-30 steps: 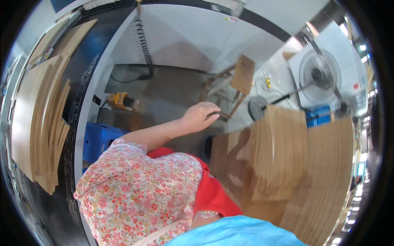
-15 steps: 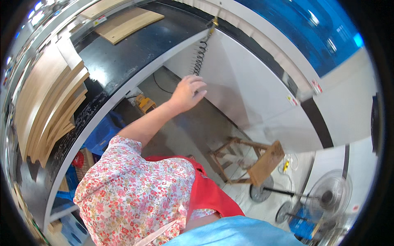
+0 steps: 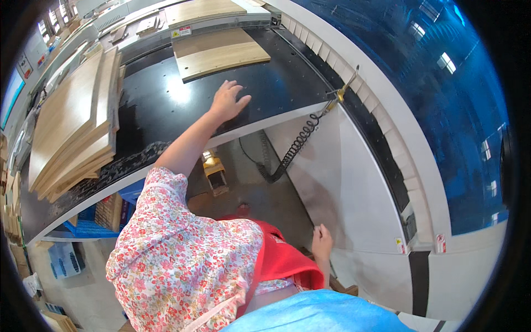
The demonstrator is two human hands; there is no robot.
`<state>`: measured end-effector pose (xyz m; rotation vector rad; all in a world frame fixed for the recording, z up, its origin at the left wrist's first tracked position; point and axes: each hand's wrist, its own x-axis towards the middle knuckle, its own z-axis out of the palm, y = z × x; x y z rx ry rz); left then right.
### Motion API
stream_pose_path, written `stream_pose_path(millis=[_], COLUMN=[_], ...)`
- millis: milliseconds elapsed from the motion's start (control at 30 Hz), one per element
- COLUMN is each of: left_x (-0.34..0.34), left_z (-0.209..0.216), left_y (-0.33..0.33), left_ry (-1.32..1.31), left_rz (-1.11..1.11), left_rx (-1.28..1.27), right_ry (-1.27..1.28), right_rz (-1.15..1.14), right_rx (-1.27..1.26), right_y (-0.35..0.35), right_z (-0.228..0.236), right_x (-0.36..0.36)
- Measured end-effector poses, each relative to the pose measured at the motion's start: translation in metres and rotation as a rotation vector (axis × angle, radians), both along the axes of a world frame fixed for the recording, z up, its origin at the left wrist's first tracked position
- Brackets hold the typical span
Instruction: The person takes wooden panels from a stack, places them on a processing machine for edge treatment or cleaning, uses an air nozzle to blow dust off the machine and panels, and restacks the finished pieces.
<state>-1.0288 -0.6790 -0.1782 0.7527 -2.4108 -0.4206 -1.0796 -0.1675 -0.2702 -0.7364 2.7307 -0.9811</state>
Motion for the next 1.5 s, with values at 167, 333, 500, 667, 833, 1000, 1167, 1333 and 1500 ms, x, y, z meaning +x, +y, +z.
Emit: stream_pose_path(millis=[167, 333, 500, 667, 833, 1000, 1167, 1333, 1500], left_x=[-0.065, -0.072, -0.040, 0.016, 0.045, 0.067, 0.032, -0.006, -0.018], left_z=[-0.011, -0.003, 0.017, 0.022, 0.014, -0.046, -0.049, -0.026, 0.011], left_y=[-0.084, -0.104, -0.067, 0.002, 0.095, 0.193, 0.197, 0.193, 0.179], left_ry=[-0.068, -0.301, -0.347, -0.159, 0.053, 0.648, 1.307, 1.105, 1.346], left_rz=[0.208, 0.343, 0.348, 0.335, 0.722, 1.179, 0.461, 0.267, 0.315], left_rx=[-0.034, -0.020, -0.001, 0.002, -0.134, 0.474, 1.383, 1.520, 1.314], right_ry=[0.045, 0.283, 0.356, 0.531, 0.493, 0.481, 0.313, 0.388, 0.645], right_rz=[0.165, 0.532, 0.816, 0.968, 1.270, 1.544, 1.882, 1.904, 1.641], right_rx=[-0.343, -0.332, -0.551, -0.370, 0.125, -0.082, -0.254, -0.119, -0.101], right_y=[-0.105, -0.205, -0.335, -0.448, -0.469, -0.436, -0.452, -0.416, -0.373], right_z=[0.053, 0.114, 0.157, 0.164, 0.107, 0.115, 0.111, 0.132, 0.146], right_x=[-0.056, -0.122, -0.165, -0.165, -0.109, -0.101, -0.159, -0.188, -0.185])
